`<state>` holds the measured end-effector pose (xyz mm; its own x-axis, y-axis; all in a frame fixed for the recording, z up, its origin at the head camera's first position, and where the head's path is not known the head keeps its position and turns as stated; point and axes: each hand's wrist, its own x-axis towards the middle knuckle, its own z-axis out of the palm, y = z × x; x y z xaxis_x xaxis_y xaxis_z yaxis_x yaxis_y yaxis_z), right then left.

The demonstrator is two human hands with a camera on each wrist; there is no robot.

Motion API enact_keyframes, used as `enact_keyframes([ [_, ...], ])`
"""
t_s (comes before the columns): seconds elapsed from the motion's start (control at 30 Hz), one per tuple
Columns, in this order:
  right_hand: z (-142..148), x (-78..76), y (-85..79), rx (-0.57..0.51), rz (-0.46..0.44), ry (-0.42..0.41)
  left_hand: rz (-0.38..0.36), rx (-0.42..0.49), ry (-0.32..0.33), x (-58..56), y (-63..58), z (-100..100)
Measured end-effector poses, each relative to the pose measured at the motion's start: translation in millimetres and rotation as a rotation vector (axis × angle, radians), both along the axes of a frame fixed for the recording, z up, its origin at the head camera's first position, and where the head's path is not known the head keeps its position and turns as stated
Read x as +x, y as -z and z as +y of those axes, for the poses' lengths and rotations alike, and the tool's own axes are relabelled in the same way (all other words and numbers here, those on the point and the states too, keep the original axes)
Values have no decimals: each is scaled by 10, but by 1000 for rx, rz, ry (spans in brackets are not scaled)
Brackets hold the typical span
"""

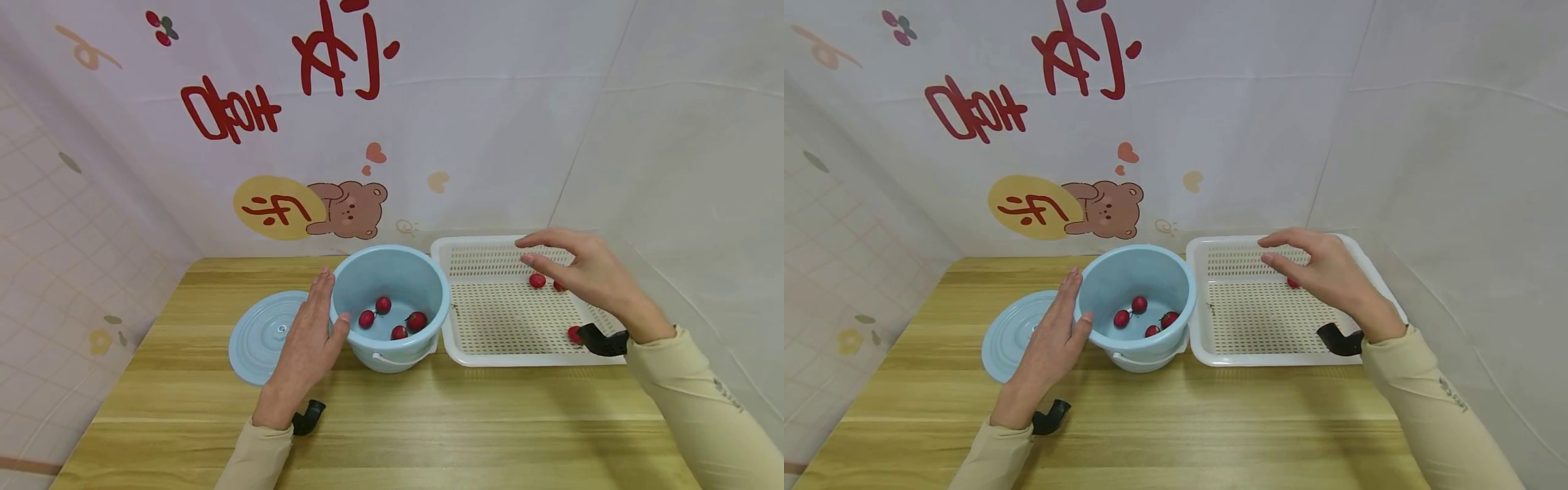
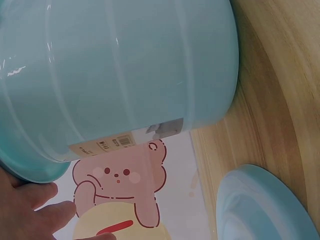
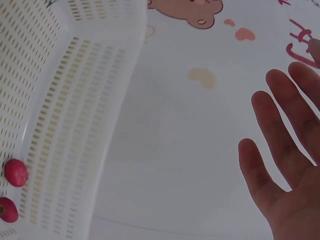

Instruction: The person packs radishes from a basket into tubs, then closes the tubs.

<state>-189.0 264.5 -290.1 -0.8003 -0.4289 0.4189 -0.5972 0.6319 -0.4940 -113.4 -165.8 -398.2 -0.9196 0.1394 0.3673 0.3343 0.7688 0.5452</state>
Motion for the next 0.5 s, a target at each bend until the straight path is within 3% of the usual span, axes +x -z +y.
enact_keyframes([
  [0.2,117,-119,49,13,-37,33,2,-5,-2,-8,17,-5],
  [0.5,275,-273,102,47,-210,115,-2,3,-2,-4,9,2],
])
